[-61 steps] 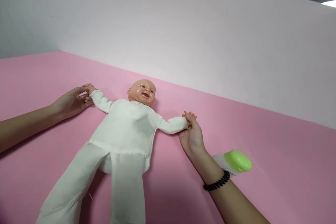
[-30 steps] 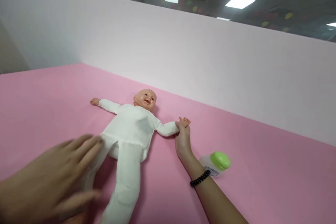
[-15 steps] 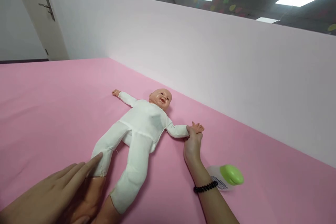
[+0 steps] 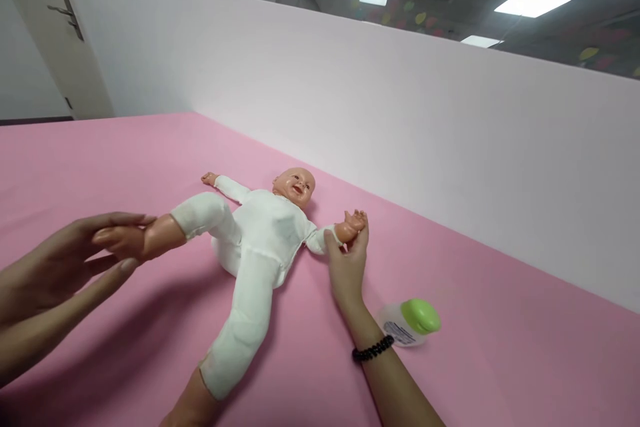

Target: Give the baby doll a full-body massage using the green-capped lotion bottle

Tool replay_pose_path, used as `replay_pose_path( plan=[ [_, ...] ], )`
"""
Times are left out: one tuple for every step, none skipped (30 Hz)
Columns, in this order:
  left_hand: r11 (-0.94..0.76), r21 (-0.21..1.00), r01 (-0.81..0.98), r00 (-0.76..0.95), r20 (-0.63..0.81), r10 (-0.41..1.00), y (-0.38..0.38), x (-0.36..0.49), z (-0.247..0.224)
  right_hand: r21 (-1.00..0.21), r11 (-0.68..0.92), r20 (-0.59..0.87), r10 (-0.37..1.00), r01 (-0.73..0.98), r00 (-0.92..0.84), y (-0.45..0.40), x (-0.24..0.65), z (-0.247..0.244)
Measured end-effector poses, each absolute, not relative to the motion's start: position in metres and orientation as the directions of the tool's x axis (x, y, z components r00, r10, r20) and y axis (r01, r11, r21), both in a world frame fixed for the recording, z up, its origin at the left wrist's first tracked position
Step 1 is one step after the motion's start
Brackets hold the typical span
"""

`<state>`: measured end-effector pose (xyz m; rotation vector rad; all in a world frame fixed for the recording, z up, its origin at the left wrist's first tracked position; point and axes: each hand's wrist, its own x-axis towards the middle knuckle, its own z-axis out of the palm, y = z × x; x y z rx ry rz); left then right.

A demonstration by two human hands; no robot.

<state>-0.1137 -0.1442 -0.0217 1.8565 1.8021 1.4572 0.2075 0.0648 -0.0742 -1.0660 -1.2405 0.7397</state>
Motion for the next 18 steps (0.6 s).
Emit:
replay_pose_path(
  plan=[
    [-0.300,0.685,0.664,-0.179,0.535,0.825,-0.133,-0.109,-0.019,-0.898,0.413,0.434,0.888,0.148,0.152,0.058,0.203,-0.071],
    [-0.356,0.639,0.681,-0.113,0.573,0.812,-0.122,-0.103,-0.019,-0.868,0.463,0.484,0.870,0.181,0.096,0.052,0.198,-0.070],
    [-0.412,0.582,0.701,-0.025,0.597,0.802,-0.111,-0.098,-0.020,-0.832,0.515,0.532,0.846,0.207,0.035,0.047,0.194,-0.070],
    [-0.456,0.540,0.707,0.059,0.598,0.800,-0.101,-0.094,-0.023,-0.784,0.569,0.581,0.814,0.248,-0.029,0.043,0.191,-0.071],
    [-0.493,0.510,0.705,0.137,0.583,0.801,-0.091,-0.089,-0.027,-0.718,0.626,0.628,0.771,0.304,-0.106,0.040,0.188,-0.074],
    [-0.522,0.495,0.694,0.201,0.564,0.801,-0.083,-0.086,-0.032,-0.633,0.682,0.665,0.722,0.366,-0.194,0.038,0.186,-0.077],
    [-0.547,0.487,0.681,0.248,0.550,0.798,-0.077,-0.083,-0.036,-0.541,0.727,0.685,0.672,0.422,-0.281,0.036,0.185,-0.081],
    [-0.568,0.478,0.669,0.279,0.547,0.789,-0.072,-0.080,-0.040,-0.456,0.760,0.690,0.630,0.462,-0.356,0.036,0.185,-0.083],
    [-0.585,0.471,0.660,0.301,0.548,0.780,-0.069,-0.079,-0.042,-0.395,0.783,0.690,0.598,0.480,-0.408,0.035,0.185,-0.084],
    [-0.598,0.470,0.649,0.307,0.558,0.771,-0.069,-0.078,-0.043,-0.375,0.792,0.688,0.586,0.482,-0.428,0.035,0.185,-0.084],
    [-0.601,0.485,0.635,0.291,0.571,0.768,-0.071,-0.079,-0.042,-0.402,0.782,0.687,0.601,0.476,-0.408,0.034,0.185,-0.083],
    [-0.591,0.520,0.617,0.255,0.579,0.775,-0.076,-0.081,-0.039,-0.468,0.752,0.684,0.641,0.464,-0.348,0.035,0.185,-0.080],
    [-0.573,0.568,0.591,0.197,0.588,0.785,-0.083,-0.084,-0.035,-0.562,0.702,0.670,0.696,0.438,-0.258,0.036,0.186,-0.077],
    [-0.543,0.628,0.558,0.109,0.593,0.798,-0.092,-0.088,-0.032,-0.664,0.637,0.640,0.755,0.391,-0.142,0.038,0.187,-0.074],
    [-0.502,0.694,0.517,-0.008,0.590,0.807,-0.104,-0.094,-0.030,-0.762,0.561,0.589,0.808,0.323,-0.014,0.042,0.189,-0.073],
    [-0.459,0.751,0.474,-0.148,0.582,0.800,-0.117,-0.100,-0.030,-0.845,0.481,0.516,0.848,0.234,0.121,0.047,0.192,-0.072],
    [-0.402,0.803,0.440,-0.279,0.547,0.789,-0.130,-0.107,-0.033,-0.900,0.413,0.436,0.867,0.139,0.243,0.054,0.196,-0.074],
    [-0.340,0.836,0.431,-0.381,0.511,0.771,-0.144,-0.115,-0.038,-0.936,0.348,0.344,0.876,0.050,0.337,0.062,0.201,-0.077]
  ],
)
